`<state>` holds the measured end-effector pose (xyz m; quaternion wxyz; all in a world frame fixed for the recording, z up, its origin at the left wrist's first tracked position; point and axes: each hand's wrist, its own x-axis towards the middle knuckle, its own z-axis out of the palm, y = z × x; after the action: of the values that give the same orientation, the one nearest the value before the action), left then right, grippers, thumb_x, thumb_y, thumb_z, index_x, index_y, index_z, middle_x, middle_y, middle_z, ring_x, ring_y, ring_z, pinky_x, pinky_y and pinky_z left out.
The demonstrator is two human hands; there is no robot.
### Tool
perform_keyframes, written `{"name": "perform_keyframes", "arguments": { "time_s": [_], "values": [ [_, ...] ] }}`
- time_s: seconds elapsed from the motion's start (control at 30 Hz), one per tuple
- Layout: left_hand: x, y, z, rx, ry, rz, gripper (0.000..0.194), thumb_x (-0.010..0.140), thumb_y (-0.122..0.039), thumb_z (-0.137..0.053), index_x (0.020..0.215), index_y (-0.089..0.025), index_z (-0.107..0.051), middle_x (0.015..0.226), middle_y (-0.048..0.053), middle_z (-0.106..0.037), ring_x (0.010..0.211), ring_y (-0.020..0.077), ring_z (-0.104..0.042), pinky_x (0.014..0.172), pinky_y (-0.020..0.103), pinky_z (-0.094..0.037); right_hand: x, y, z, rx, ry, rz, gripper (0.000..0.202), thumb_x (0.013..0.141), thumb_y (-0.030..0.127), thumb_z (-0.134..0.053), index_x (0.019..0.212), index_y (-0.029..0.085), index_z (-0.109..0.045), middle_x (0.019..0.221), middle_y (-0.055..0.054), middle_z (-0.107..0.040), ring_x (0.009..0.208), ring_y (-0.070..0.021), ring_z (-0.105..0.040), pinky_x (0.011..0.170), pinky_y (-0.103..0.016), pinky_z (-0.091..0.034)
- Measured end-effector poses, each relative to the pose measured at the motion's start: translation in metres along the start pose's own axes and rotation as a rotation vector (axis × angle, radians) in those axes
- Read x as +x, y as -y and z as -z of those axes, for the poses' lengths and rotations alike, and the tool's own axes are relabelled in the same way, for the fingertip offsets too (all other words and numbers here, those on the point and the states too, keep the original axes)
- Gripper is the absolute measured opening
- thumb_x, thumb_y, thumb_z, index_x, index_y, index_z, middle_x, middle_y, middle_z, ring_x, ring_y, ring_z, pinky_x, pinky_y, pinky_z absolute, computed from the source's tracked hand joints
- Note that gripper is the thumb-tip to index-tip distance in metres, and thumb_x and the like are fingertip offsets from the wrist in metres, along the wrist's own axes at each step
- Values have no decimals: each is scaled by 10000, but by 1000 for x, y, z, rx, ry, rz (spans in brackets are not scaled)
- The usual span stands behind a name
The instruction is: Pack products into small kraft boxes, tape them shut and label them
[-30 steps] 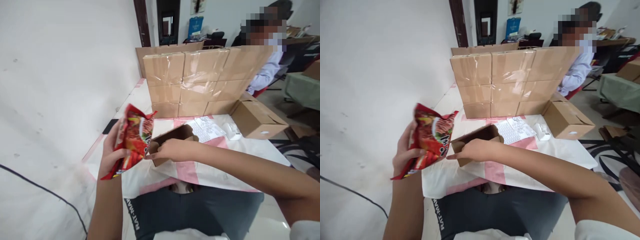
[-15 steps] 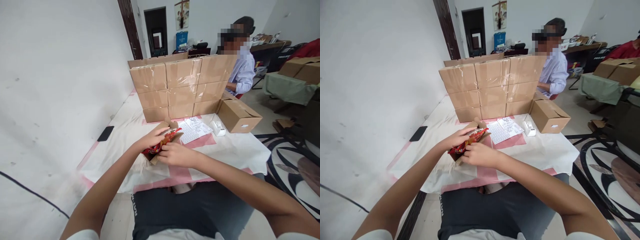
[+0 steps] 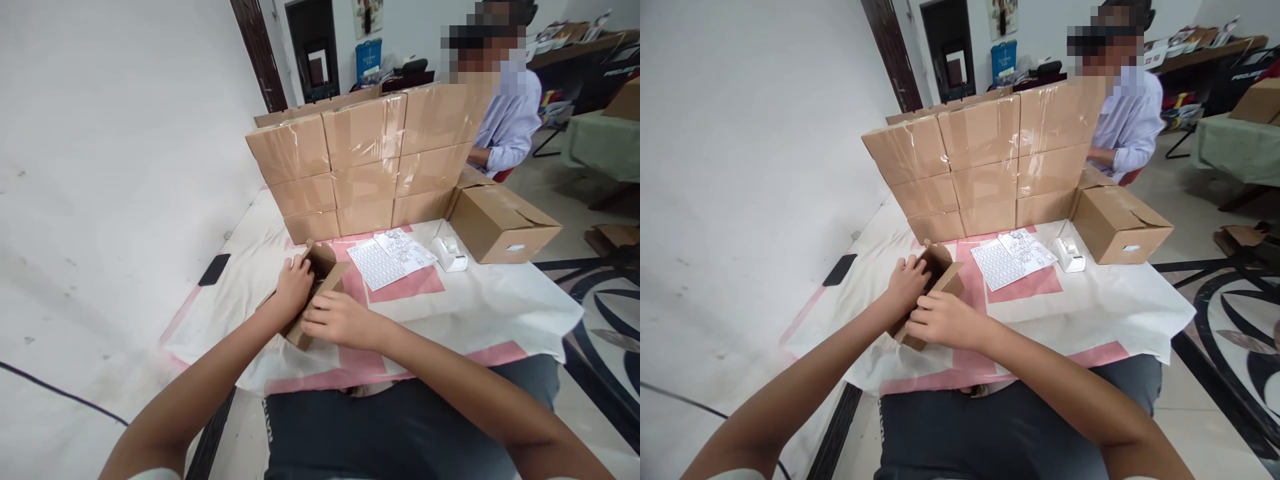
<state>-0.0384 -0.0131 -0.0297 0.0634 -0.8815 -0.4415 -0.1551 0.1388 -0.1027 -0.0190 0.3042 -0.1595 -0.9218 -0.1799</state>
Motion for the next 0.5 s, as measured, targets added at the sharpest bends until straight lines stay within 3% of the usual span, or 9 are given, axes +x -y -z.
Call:
{"name": "perform_keyframes", "arguments": {
  "time_s": [0.1,0.17,0.23,0.27,0.33,0.43,0.5],
  "values": [
    [-1,-9,-3,13,17,-62,163,800,-154,-625,704,-253,-710,1111,143,-701,1390,386,-457,1197,638,-260,-6,-2,1,-25,-55,26,169,1031,136,-536,985,155,-697,877,-43,-698,814,-156,-539,719,-312,-386],
    [-1,-13,6,-12,26,-193,194,808,-129,-602,812,-272,-735,1309,100,-674,1486,346,-383,1247,604,-216,-9,-1,6,-58,-85,38,174,1035,149,-532,989,170,-699,861,-33,-695,801,-150,-538,703,-314,-381],
    [-1,-11,18,-34,28,-345,220,856,-146,-574,911,-281,-739,1414,70,-631,1500,308,-384,1250,550,-259,-12,3,14,-86,-133,51,173,1031,162,-539,1011,185,-709,853,-18,-694,778,-141,-529,680,-314,-371],
    [-1,-8,24,-31,22,-395,208,887,-175,-563,930,-281,-736,1383,76,-650,1450,301,-451,1216,524,-323,-13,5,19,-94,-158,52,171,1026,167,-546,1038,192,-715,852,-11,-695,765,-138,-523,672,-315,-366],
    [-2,1,33,-30,13,-428,185,937,-253,-548,883,-281,-723,1129,81,-734,1184,280,-635,1052,459,-473,-16,7,27,-110,-197,19,189,1018,178,-554,1110,204,-718,867,-5,-703,748,-136,-517,671,-326,-365],
    [-8,16,42,-154,94,-452,250,973,-302,-508,829,-287,-713,811,40,-714,803,222,-661,807,366,-534,-28,-4,39,-124,-237,-260,256,1012,259,-553,1224,220,-692,1032,-54,-732,889,-176,-578,796,-372,-406],
    [-17,24,45,-241,153,-429,248,984,-321,-497,933,-286,-737,915,44,-748,847,214,-678,806,343,-548,-41,-20,45,-74,-282,-608,362,996,369,-567,1312,216,-655,1259,-121,-687,1129,-260,-573,955,-449,-403]
  ]
}}
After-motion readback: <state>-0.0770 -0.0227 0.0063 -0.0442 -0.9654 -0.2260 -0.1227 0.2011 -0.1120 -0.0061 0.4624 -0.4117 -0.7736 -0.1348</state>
